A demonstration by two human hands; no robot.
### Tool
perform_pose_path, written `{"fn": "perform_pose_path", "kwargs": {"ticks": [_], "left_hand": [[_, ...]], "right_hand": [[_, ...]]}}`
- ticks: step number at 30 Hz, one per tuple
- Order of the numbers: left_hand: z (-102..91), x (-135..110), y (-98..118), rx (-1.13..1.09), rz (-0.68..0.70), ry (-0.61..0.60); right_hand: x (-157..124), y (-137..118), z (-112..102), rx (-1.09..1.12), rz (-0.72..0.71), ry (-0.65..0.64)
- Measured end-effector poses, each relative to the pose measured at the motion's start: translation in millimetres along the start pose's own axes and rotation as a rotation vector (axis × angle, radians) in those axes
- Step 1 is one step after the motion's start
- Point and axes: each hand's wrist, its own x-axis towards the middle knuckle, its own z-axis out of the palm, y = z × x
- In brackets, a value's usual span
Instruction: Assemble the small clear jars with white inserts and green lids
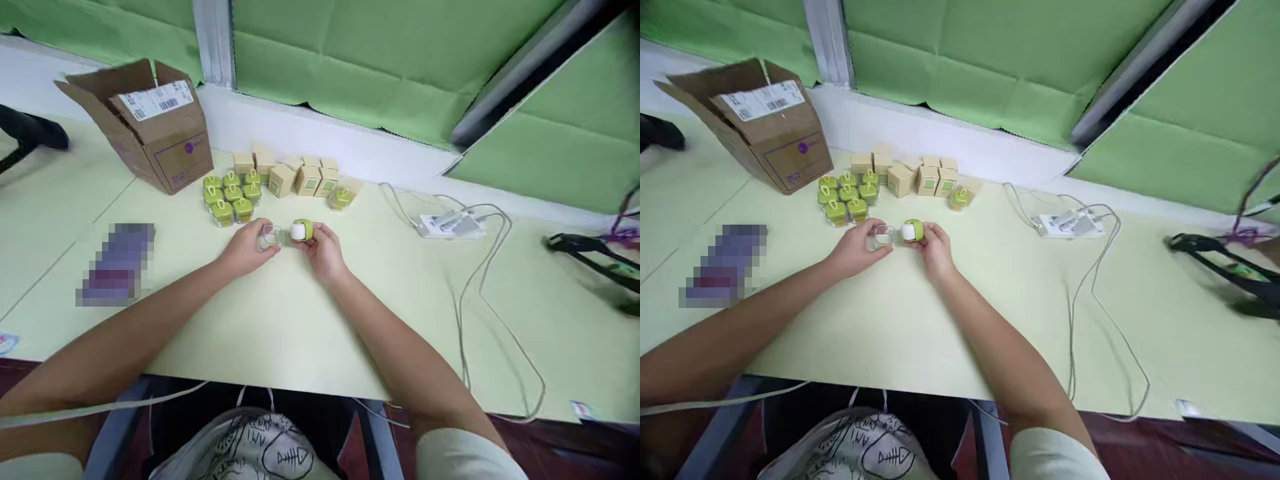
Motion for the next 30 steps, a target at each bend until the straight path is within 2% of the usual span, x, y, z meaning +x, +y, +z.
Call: {"fn": "perform_pose_path", "kwargs": {"ticks": [7,9,13,15,19,24,30], "left_hand": [[1.5,1,-5,0.097,0.049,0.033],[2.3,0,-5,0.118,0.128,0.073],[2.5,-4,-5,0.159,0.386,0.179],[2.0,-3,-5,0.206,0.455,0.195],[0.4,2,-5,0.263,0.483,0.237],[0.9,-4,7,0.142,0.582,0.272],[4.0,-10,12,-0.046,0.473,0.290]], "right_hand": [[6,9,-2,-0.088,-0.056,-0.004],[7,10,-3,-0.115,-0.086,-0.013],[8,14,-3,-0.140,-0.137,-0.056],[8,15,-3,-0.153,-0.151,-0.076],[11,16,-5,-0.155,-0.162,-0.067],[9,14,-4,-0.091,-0.149,-0.087],[-6,13,4,-0.035,-0.109,-0.231]]}}
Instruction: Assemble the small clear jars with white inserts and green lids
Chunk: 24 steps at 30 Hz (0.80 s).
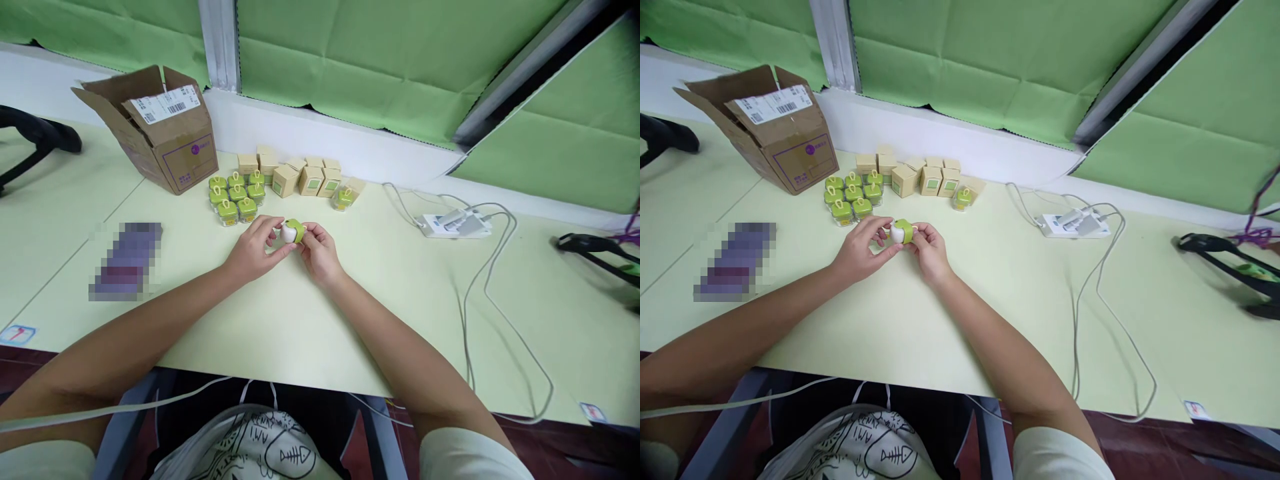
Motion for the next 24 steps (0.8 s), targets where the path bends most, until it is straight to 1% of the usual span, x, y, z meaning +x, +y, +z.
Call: {"fn": "perform_pose_path", "kwargs": {"ticks": [3,5,9,13,15,18,24], "left_hand": [[-0.2,1,-3,-0.049,-0.041,0.023],[-0.1,1,-4,-0.072,-0.044,0.031],[0.3,0,-6,-0.031,0.053,0.031],[0.3,0,-7,0.048,0.138,-0.015],[-0.2,1,-9,0.070,0.173,-0.033],[-2.0,3,-10,0.100,0.209,-0.048],[-6.6,10,-8,0.193,0.208,-0.124]], "right_hand": [[-3,-1,3,0.024,0.023,-0.037],[-4,-4,2,0.042,0.048,-0.052],[-5,-10,0,0.034,0.081,-0.119],[-8,-12,1,-0.155,0.031,-0.178],[-9,-13,2,-0.206,0.028,-0.198],[-8,-12,2,-0.205,0.041,-0.201],[-7,-15,4,-0.203,0.060,-0.195]]}}
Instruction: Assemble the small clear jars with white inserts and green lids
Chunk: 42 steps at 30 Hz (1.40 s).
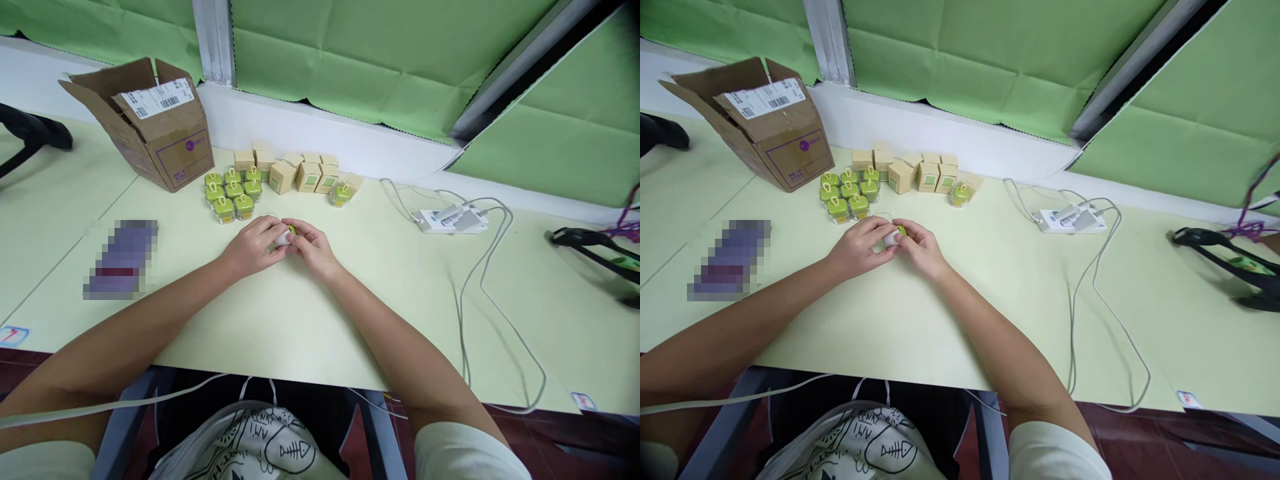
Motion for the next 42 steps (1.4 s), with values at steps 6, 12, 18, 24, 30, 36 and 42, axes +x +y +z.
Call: {"fn": "perform_pose_path", "kwargs": {"ticks": [6,12,18,24,30,36,42], "left_hand": [[-2.5,-1,6,-0.017,0.006,0.087],[-3.6,-3,2,-0.074,-0.008,0.096],[-7.4,1,1,-0.112,-0.004,0.080],[-5.6,-3,2,-0.148,-0.061,0.105],[-3.6,-4,7,-0.329,-0.198,0.170],[-1.8,-3,6,-0.605,-0.470,0.262],[-1.3,-5,8,-0.677,-0.502,0.107]], "right_hand": [[-8,-8,8,0.004,-0.052,-0.025],[-9,-9,9,0.025,-0.051,-0.043],[-7,-14,3,-0.005,-0.026,-0.064],[-8,-18,3,0.000,0.020,-0.094],[-5,-22,-1,0.062,0.018,-0.079],[6,-17,-14,0.118,-0.002,0.112],[12,-7,-20,0.041,-0.011,0.170]]}}
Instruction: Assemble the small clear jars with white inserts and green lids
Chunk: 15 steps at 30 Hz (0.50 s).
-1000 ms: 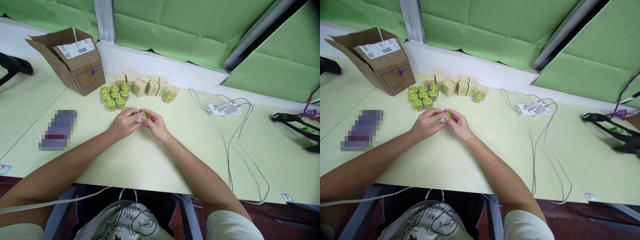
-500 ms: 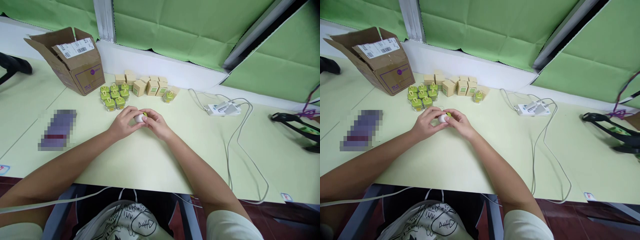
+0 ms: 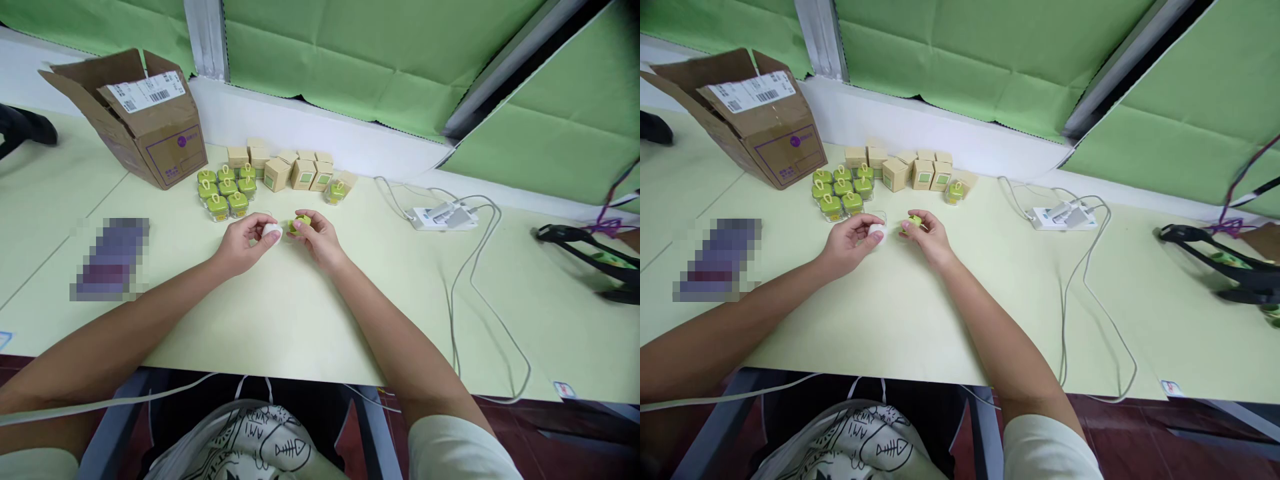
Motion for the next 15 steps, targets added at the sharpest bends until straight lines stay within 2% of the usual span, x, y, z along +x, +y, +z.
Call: {"fn": "perform_pose_path", "kwargs": {"ticks": [3,6,15], "left_hand": [[1.2,0,0,0.051,-0.016,-0.079],[0.7,1,-3,0.101,-0.006,-0.082],[-9.8,8,-10,0.429,0.178,-0.151]], "right_hand": [[2,2,-3,-0.089,-0.052,0.029],[4,3,-5,-0.197,-0.113,0.027],[6,12,-10,-0.343,-0.187,0.041]]}}
